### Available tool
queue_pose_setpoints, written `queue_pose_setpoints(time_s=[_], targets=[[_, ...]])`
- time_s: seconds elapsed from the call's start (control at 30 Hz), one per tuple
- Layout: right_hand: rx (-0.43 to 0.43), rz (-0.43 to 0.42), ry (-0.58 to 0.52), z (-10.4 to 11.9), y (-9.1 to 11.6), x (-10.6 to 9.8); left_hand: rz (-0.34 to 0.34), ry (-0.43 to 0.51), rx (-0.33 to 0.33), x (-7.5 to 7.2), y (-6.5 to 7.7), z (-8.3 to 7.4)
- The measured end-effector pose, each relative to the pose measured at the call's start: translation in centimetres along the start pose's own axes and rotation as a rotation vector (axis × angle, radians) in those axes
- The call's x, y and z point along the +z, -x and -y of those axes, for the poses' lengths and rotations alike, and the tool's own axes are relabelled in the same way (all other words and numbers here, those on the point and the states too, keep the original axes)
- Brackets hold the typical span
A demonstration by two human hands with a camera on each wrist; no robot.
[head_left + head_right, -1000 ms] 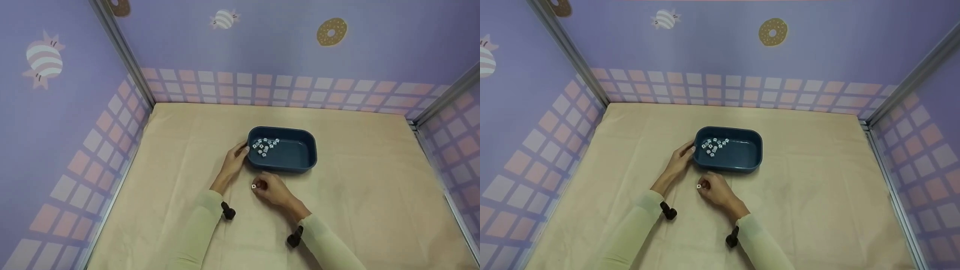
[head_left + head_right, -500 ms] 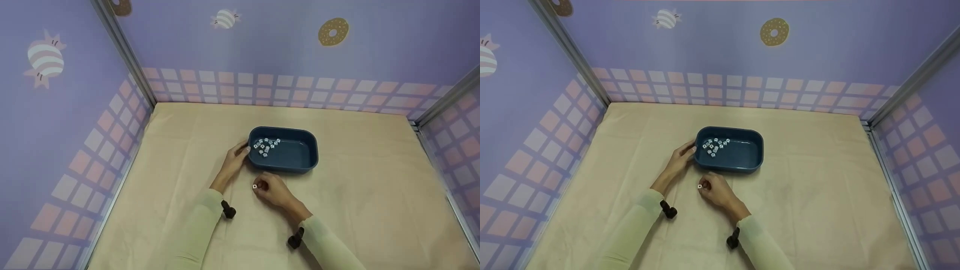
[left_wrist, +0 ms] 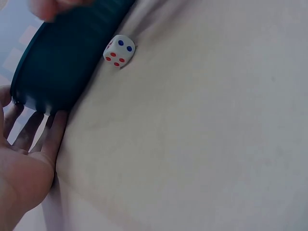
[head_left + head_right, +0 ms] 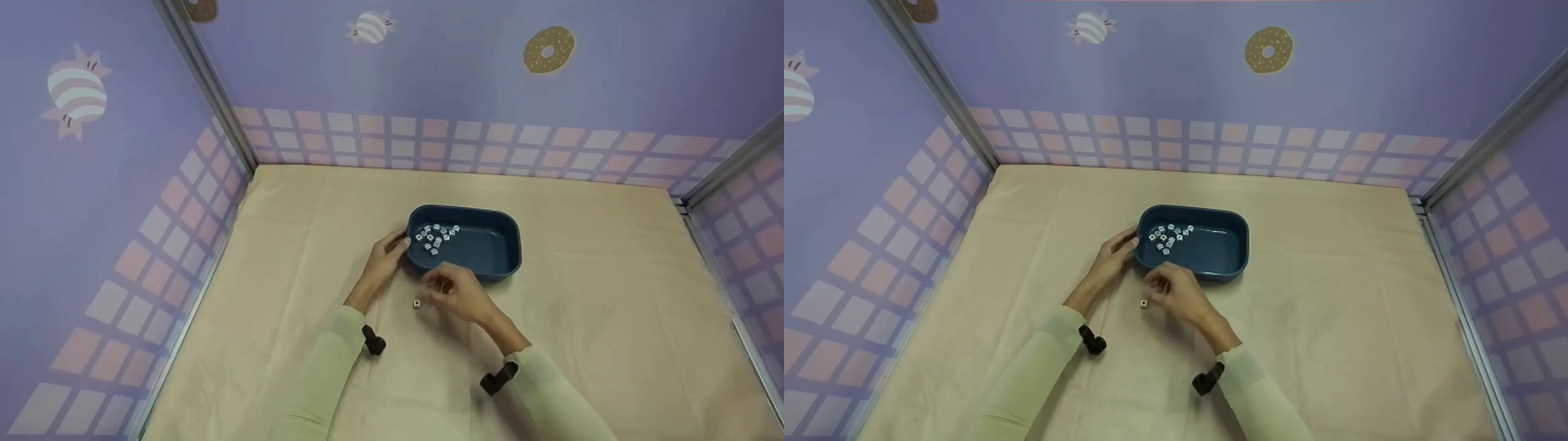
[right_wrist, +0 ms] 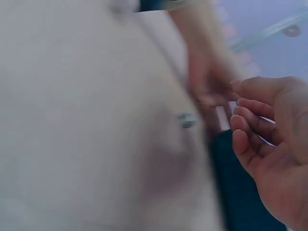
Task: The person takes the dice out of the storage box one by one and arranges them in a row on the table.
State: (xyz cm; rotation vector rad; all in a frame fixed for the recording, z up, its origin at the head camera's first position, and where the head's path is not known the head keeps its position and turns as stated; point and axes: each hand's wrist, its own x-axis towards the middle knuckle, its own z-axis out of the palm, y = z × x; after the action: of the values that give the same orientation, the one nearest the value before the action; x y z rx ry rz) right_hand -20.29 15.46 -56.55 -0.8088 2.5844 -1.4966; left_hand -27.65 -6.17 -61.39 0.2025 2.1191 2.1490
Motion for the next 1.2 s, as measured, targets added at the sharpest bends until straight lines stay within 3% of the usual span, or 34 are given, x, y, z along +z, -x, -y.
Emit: queue_pose_setpoints(time_s=[0.13, 0.27, 0.47, 0.67, 0.93, 1.2], targets=[[0.013, -0.121, 0.026, -0.6, -2.2, -2.4, 0.001, -0.015, -0.003, 0.2, -0.2, 0.0], [0.095, -0.156, 0.092, -2.1, -4.4, -3.5, 0.011, 0.016, 0.004, 0.2, -0.4, 0.1], [0.139, -0.143, 0.177, -3.1, -6.3, -3.3, 0.025, 0.037, -0.004, 0.3, -0.2, 0.0], [0.166, -0.068, 0.288, -3.6, -6.8, -2.5, 0.015, 0.014, -0.018, 0.3, 0.0, 0.0], [0.214, -0.041, 0.284, -3.9, -7.0, -2.2, -0.026, -0.050, 0.005, 0.4, -0.1, -0.2], [0.297, 0.012, 0.274, -3.9, -7.4, -2.1, -0.021, -0.041, -0.003, 0.3, -0.1, -0.2]])
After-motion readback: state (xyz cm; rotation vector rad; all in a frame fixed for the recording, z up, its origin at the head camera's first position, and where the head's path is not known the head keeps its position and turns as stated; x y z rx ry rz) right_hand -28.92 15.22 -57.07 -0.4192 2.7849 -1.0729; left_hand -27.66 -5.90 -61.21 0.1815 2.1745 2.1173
